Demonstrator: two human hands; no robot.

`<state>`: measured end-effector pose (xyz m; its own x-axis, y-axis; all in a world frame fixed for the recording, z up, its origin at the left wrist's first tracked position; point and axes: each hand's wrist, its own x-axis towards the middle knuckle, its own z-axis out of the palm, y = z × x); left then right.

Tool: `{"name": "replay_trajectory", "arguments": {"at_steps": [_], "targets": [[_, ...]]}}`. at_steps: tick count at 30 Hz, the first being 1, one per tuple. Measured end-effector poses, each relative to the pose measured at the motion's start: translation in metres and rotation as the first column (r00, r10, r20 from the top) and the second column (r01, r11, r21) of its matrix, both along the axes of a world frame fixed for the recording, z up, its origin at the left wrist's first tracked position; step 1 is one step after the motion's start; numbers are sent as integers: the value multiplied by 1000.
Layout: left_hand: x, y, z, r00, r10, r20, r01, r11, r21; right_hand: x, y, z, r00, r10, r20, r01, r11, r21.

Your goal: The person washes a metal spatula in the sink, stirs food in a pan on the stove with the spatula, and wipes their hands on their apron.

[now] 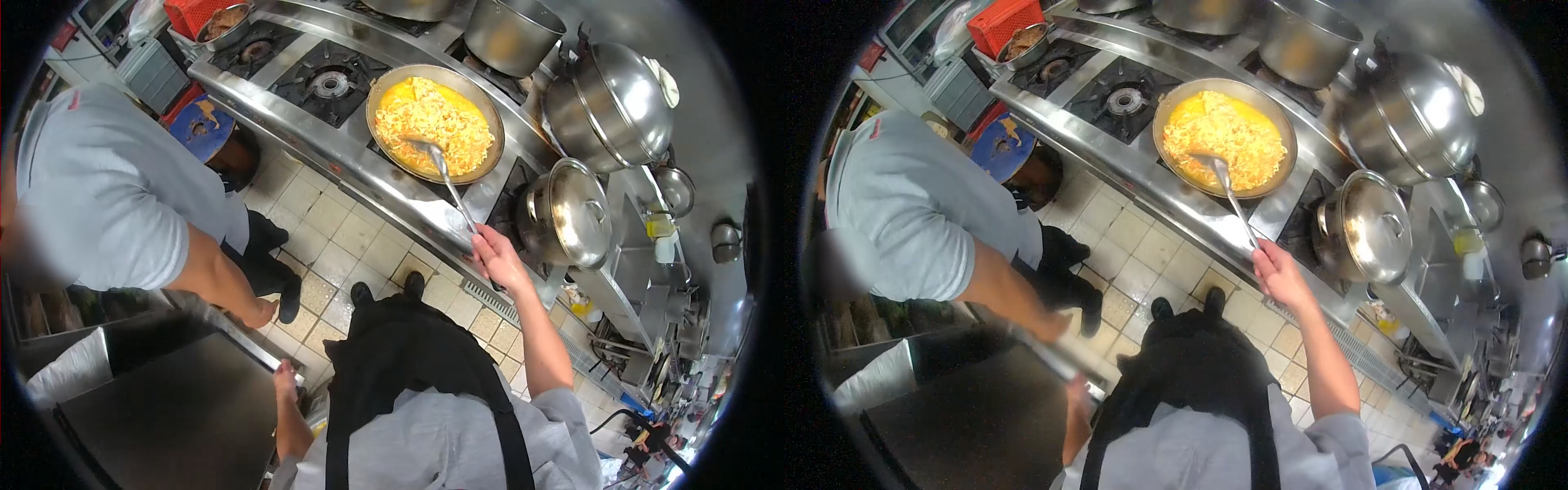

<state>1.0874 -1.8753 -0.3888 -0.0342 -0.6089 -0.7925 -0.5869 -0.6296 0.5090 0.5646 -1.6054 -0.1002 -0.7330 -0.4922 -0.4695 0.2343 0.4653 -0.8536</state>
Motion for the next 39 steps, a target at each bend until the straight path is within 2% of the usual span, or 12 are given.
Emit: {"name": "replay_trajectory", "arguments": {"at_steps": [3, 5, 8, 11, 19, 23, 26, 29, 33, 36, 38, 39], "targets": [[6, 23, -7, 998, 39, 59, -47, 988, 145, 5, 13, 6, 989, -89, -115, 85, 996, -37], [19, 33, -24, 978, -207, 3, 207, 978, -5, 2, 24, 4, 976, -128, -176, 120, 991, -59], [11, 40, -18, 994, -109, -8, 109, 992, 61, -7, 34, -6, 974, -191, -125, 179, 979, -97], [-3, 37, 3, 978, -207, 18, 207, 978, -4, -23, 31, -39, 984, -130, -125, 125, 991, -49], [9, 32, 16, 985, 168, -32, -165, 983, 77, -103, -32, -27, 981, -96, -166, 101, 995, 24], [35, 50, 19, 967, 203, -157, -201, 979, 23, -159, -62, -45, 976, -37, -216, 38, 999, 1], [37, 69, 31, 975, 221, -8, -221, 975, 36, -181, -82, -54, 973, -21, -228, 34, 998, 52], [54, 93, 12, 974, 221, -40, -223, 974, -39, -170, -83, -61, 972, 44, -231, -33, 998, 50], [54, 115, 5, 993, 115, 10, -113, 987, -111, -143, -62, -56, 954, 157, -257, -135, 986, 100], [38, 111, 21, 999, -9, 34, 8, 1000, 28, -134, -44, -52, 933, 175, -316, -136, 981, 139], [31, 98, 13, 978, -204, 42, 207, 976, -64, -114, -34, -32, 943, 164, -289, -129, 982, 136], [25, 95, 4, 983, -179, 31, 181, 980, -86, -111, -21, -47, 935, 144, -324, -125, 989, 80]]}}
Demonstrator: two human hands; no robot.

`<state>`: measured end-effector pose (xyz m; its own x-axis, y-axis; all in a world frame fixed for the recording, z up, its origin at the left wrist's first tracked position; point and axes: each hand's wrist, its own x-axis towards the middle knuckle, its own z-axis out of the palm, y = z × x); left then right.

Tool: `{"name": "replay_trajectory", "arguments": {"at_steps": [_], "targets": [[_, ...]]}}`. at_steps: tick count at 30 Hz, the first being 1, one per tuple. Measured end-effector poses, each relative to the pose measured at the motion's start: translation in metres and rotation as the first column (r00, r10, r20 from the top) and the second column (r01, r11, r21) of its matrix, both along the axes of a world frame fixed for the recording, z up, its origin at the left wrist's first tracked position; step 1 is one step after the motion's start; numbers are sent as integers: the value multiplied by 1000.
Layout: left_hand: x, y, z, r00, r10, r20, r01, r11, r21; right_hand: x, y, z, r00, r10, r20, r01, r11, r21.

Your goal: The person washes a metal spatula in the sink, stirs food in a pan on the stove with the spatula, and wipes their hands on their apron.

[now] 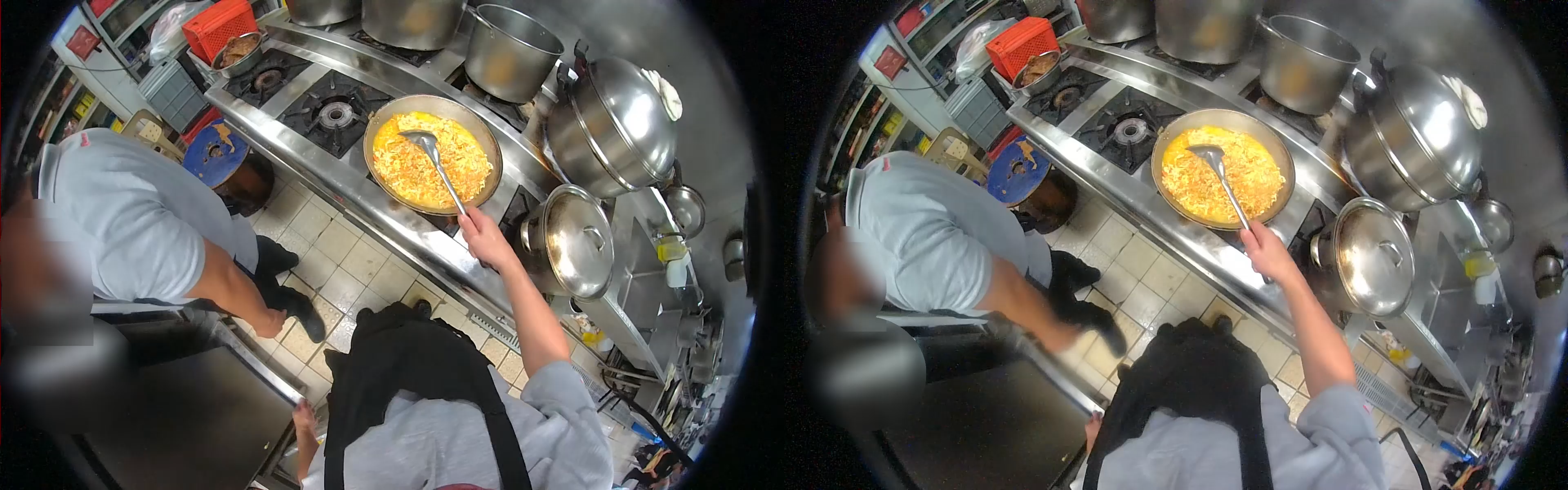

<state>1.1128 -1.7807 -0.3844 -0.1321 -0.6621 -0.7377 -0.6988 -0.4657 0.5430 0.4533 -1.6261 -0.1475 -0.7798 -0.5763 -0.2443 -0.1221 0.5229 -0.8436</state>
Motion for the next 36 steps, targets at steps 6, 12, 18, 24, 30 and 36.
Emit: {"name": "replay_trajectory", "arguments": {"at_steps": [6, 12, 18, 24, 30, 36], "targets": [[-38, -27, -19, 943, 326, -66, -318, 942, 107, 70, 54, 9, 991, -65, 120, 68, 998, -14], [-66, -41, -3, 992, 127, -24, -125, 990, 61, 67, 59, -41, 986, -37, 164, 44, 998, -35], [-70, -32, -9, 999, -13, 50, 12, 1000, 19, 62, 75, -85, 997, -38, 67, 41, 998, -43], [-81, -9, -23, 927, -355, 123, 363, 930, -51, 77, 86, -68, 965, -31, 262, 58, 993, -99], [-104, 18, -44, 982, -185, -48, 179, 978, -109, 64, 119, -121, 994, 2, 112, 10, 995, -99], [-172, 24, 20, 897, -430, 100, 441, 884, -157, 33, 144, -153, 918, 95, -386, -150, 982, -113]]}}
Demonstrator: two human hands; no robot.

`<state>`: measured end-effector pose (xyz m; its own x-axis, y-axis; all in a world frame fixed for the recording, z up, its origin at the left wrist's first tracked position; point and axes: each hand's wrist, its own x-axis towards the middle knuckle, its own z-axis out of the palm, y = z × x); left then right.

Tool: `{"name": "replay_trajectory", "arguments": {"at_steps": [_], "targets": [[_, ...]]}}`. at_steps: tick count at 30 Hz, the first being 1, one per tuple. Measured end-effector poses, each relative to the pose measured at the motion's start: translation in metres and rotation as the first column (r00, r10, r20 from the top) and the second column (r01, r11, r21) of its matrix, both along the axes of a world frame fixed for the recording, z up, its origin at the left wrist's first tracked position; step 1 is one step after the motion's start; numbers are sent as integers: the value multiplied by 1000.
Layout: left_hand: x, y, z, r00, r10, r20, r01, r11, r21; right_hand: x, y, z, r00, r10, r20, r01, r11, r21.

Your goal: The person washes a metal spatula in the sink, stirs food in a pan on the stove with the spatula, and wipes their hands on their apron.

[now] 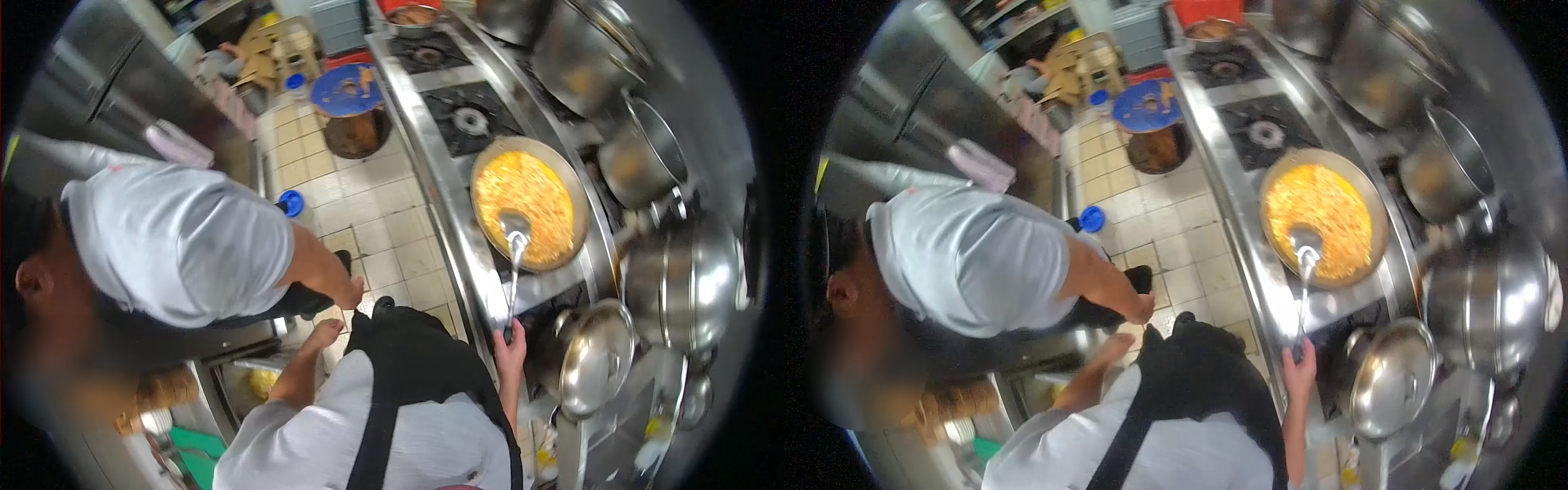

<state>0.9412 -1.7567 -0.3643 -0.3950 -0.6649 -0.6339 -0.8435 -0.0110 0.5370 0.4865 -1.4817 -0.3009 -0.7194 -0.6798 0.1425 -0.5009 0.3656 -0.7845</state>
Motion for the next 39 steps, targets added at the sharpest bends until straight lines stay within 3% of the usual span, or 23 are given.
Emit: {"name": "replay_trajectory", "arguments": {"at_steps": [1, 2, 3, 5, 7, 12, 15, 16, 18, 20, 22, 23, 25, 28, 31, 33, 35, 36, 38, 39], "targets": [[-2, 1, -15, 998, -35, -56, 31, 996, -81, 0, 1, -6, 1000, 7, 9, -7, 999, -50], [-11, 1, -13, 1000, -17, -12, 17, 1000, -5, 0, 2, -12, 1000, 16, 18, -14, 995, -99], [-28, -5, -3, 999, -13, 30, 11, 997, 73, 8, 6, -9, 974, -39, 223, 61, 994, -95], [-55, -6, 7, 998, 2, 65, -5, 999, 42, 19, 0, 19, 865, -114, 489, 157, 986, -48], [-75, -12, 12, 999, 4, 37, -6, 998, 57, 35, -16, 71, 765, -159, 623, 199, 980, 5], [-111, -25, 35, 999, 44, -10, -44, 999, 25, 32, -9, 62, 735, -125, 666, 157, 988, 12], [-124, -42, 43, 999, 28, 42, -28, 1000, -3, 20, 7, 29, 748, -51, 662, 72, 997, -4], [-129, -48, 58, 1000, 8, 29, -7, 1000, -21, 20, 9, 44, 694, -94, 714, 62, 996, 71], [-129, -76, 30, 998, 7, 55, -8, 1000, 19, 13, 23, 4, 890, -101, 445, 78, 995, 69], [-130, -94, 1, 996, -17, 83, 14, 999, 33, 29, 11, 41, 877, -123, 464, 144, 990, -10], [-130, -110, -16, 992, -55, 113, 54, 998, 18, 36, 7, 40, 880, -163, 446, 207, 977, -50], [-131, -119, -25, 978, 188, 92, -199, 973, 121, 40, 4, 49, 863, -204, 463, 237, 971, -14], [-134, -138, -38, 767, 625, 145, -633, 701, 328, 43, -8, 59, 836, -257, 486, 294, 956, -1], [-138, -186, -55, 360, 927, -108, -790, 364, 493, 39, -31, 51, 835, -293, 466, 344, 939, -26], [-160, -249, -39, 332, 919, -212, -786, 394, 476, 31, -77, 58, 882, -285, 375, 316, 948, -22], [-172, -286, -22, 503, 829, -245, -714, 558, 422, 31, -125, 76, 846, -319, 428, 351, 936, 5], [-182, -321, -25, 714, 645, -274, -550, 758, 350, 30, -178, 104, 876, -304, 374, 309, 950, 48], [-185, -327, -21, 772, 566, -288, -518, 824, 232, 28, -205, 120, 891, -294, 345, 287, 955, 73], [-150, -360, -109, 861, 285, -422, -258, 958, 122, 26, -245, 141, 918, -246, 313, 242, 969, 51], [-153, -361, -84, 914, 289, -286, -240, 951, 193, 25, -254, 142, 930, -212, 300, 224, 975, -5]]}}
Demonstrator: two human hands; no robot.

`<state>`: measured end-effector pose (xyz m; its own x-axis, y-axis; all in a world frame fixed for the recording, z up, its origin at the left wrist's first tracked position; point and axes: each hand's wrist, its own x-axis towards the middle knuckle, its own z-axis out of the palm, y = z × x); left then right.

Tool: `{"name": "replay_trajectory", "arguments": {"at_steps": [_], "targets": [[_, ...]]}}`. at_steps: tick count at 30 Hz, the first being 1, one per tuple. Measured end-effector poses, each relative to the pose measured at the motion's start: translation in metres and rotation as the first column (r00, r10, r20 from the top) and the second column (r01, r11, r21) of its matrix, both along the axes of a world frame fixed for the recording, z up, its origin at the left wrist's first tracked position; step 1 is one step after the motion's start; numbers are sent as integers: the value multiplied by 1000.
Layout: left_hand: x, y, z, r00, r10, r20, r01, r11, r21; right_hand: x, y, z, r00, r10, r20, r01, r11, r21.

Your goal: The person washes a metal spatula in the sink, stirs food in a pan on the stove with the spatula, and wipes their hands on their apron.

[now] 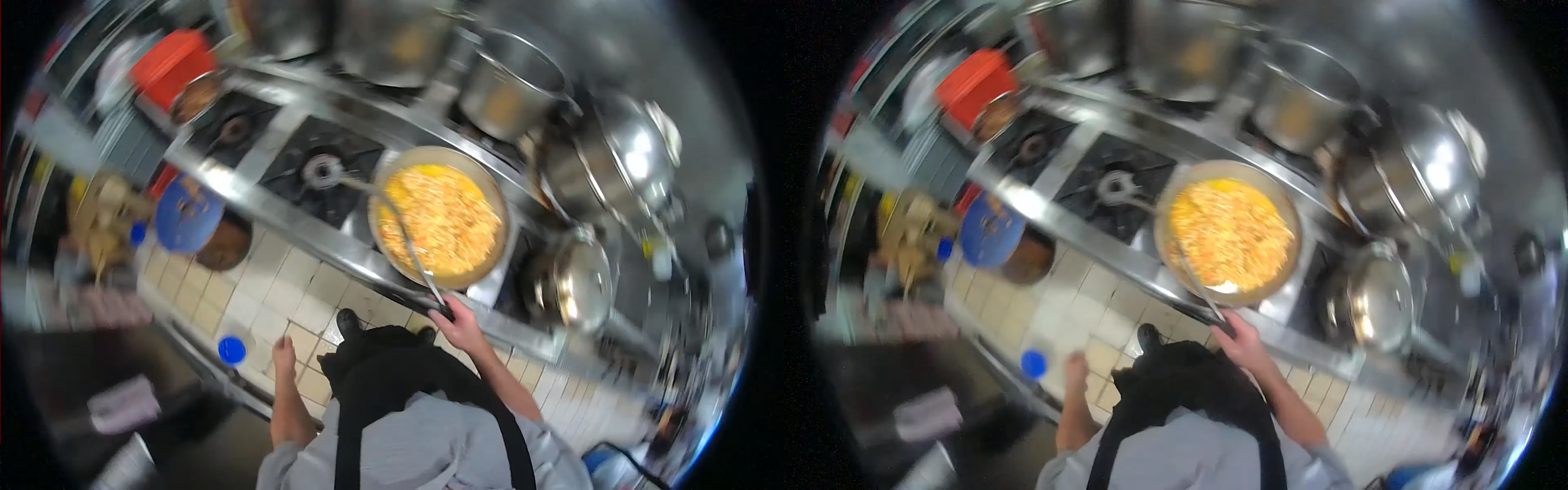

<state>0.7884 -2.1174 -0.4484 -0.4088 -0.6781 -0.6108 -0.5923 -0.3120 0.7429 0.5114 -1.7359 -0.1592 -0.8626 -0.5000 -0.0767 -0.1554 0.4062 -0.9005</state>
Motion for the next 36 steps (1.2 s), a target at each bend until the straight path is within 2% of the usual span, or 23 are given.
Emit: {"name": "replay_trajectory", "arguments": {"at_steps": [1, 2, 3, 4, 5, 6, 7, 9, 11, 15, 18, 19, 20, 21, 26, 29, 30, 33, 36], "targets": [[-1, -1, 22, 992, -57, 116, 45, 993, 108, 2, -10, 14, 1000, -13, 27, 13, 1000, 1], [-2, -3, 22, 987, -83, 139, 63, 988, 144, 5, -17, 27, 998, -30, 54, 30, 1000, 0], [8, -7, 16, 979, -114, 171, 82, 980, 182, 6, -17, 27, 999, -38, 2, 38, 999, 14], [13, -15, 10, 953, -247, 172, 205, 951, 230, 10, -14, 24, 998, -40, -47, 41, 999, 36], [9, -14, 20, 930, -307, 203, 258, 937, 234, 13, -11, 21, 994, -72, -88, 74, 997, 12], [8, -17, 13, 891, -407, 201, 364, 905, 221, 17, -6, 19, 987, -88, -136, 87, 996, -15], [12, -26, -2, 817, -549, 178, 529, 836, 149, 21, -2, 24, 990, -122, -72, 122, 993, -9], [4, -39, -12, 589, -791, 166, 808, 582, -93, 33, 9, 14, 979, -191, -72, 191, 982, -6], [-29, -42, -11, 485, -850, 205, 875, 470, -119, 39, 33, 14, 971, -237, -24, 237, 971, -20], [-85, -56, 13, 319, -905, 280, 944, 278, -178, 49, 63, 5, 930, -364, -44, 358, 927, -113], [-137, -45, 38, 654, -726, 212, 742, 671, 6, 52, 93, -3, 876, -448, -177, 426, 892, -150], [-151, -38, 49, 677, -710, 193, 726, 687, -22, 52, 105, -6, 857, -471, -207, 445, 881, -163], [-167, -35, 52, 535, -821, 199, 845, 520, -126, 53, 116, -11, 837, -496, -230, 465, 867, -176], [-178, -34, 57, 471, -858, 208, 882, 451, -137, 56, 124, -17, 817, -520, -248, 486, 853, -188], [-207, -5, 46, 282, -932, 229, 958, 285, -19, 91, 140, -7, 648, -681, -341, 652, 728, -214], [-223, 10, 40, 122, -966, 228, 989, 137, 50, 133, 127, 0, 550, -798, -246, 794, 591, -140], [-228, 20, 40, 66, -973, 222, 994, 84, 72, 146, 119, 6, 461, -825, -327, 838, 526, -144], [-257, 53, 35, -142, -968, 208, 987, -123, 104, 193, 104, -6, 370, -911, -183, 901, 400, -167], [-291, 100, 40, -341, -919, 198, 939, -323, 115, 236, 95, 2, 268, -959, -89, 954, 278, -114]]}}
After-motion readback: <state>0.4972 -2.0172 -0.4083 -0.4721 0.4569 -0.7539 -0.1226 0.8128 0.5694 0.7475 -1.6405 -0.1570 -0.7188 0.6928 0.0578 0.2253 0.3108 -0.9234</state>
